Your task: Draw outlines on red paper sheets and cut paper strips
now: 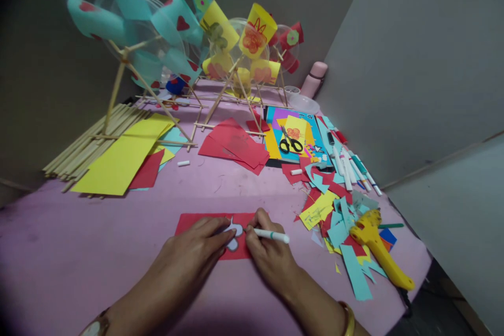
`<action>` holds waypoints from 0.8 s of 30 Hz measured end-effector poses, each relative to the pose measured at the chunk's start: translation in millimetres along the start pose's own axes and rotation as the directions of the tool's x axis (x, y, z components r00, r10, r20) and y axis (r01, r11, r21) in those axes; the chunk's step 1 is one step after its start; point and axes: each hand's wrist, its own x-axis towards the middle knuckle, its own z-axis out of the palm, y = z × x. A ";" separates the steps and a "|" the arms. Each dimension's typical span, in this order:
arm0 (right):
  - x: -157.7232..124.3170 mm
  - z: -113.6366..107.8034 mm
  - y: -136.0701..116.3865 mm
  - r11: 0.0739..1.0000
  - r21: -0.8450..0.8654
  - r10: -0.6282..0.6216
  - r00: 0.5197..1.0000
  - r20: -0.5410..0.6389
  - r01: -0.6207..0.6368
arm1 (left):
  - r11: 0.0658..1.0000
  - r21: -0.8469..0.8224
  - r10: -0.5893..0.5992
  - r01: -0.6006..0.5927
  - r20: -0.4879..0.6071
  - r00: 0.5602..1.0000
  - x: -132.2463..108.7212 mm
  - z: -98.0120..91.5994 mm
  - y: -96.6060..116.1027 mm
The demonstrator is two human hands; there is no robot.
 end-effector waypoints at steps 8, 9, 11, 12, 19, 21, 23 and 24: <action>3.5 1.7 2.2 0.999 0.019 -0.037 0.999 0.013 0.036 | 1.000 0.004 0.013 -0.013 -0.024 1.000 -1.0 3.5 -3.1; 4.0 1.8 2.3 0.999 0.020 -0.040 0.999 0.017 0.040 | 1.000 0.007 0.012 -0.012 -0.018 1.000 -0.9 3.8 -3.4; 4.8 1.7 2.1 0.999 0.029 -0.033 0.999 0.027 0.032 | 1.000 0.015 0.012 -0.012 -0.020 1.000 -0.7 4.4 -3.6; 5.0 1.7 1.9 0.999 0.033 -0.025 0.999 0.030 0.024 | 1.000 0.020 0.013 -0.013 -0.025 1.000 -0.7 4.6 -3.6; 8.1 2.8 0.3 0.999 0.037 -0.001 0.999 0.041 0.000 | 0.999 0.044 0.014 -0.014 -0.003 1.000 -1.7 2.8 -1.6; 9.0 3.7 0.6 0.999 0.044 0.000 0.999 0.043 -0.001 | 0.999 0.047 0.014 -0.013 -0.002 1.000 -1.6 2.3 -1.6; 9.6 4.8 0.9 0.999 0.045 -0.001 0.999 0.045 -0.001 | 0.999 0.044 0.016 -0.016 -0.015 1.000 -0.8 2.1 -1.7; 9.8 5.3 1.0 0.999 0.048 0.000 0.999 0.047 -0.003 | 0.999 0.041 0.014 -0.013 -0.017 1.000 -0.2 1.9 -1.5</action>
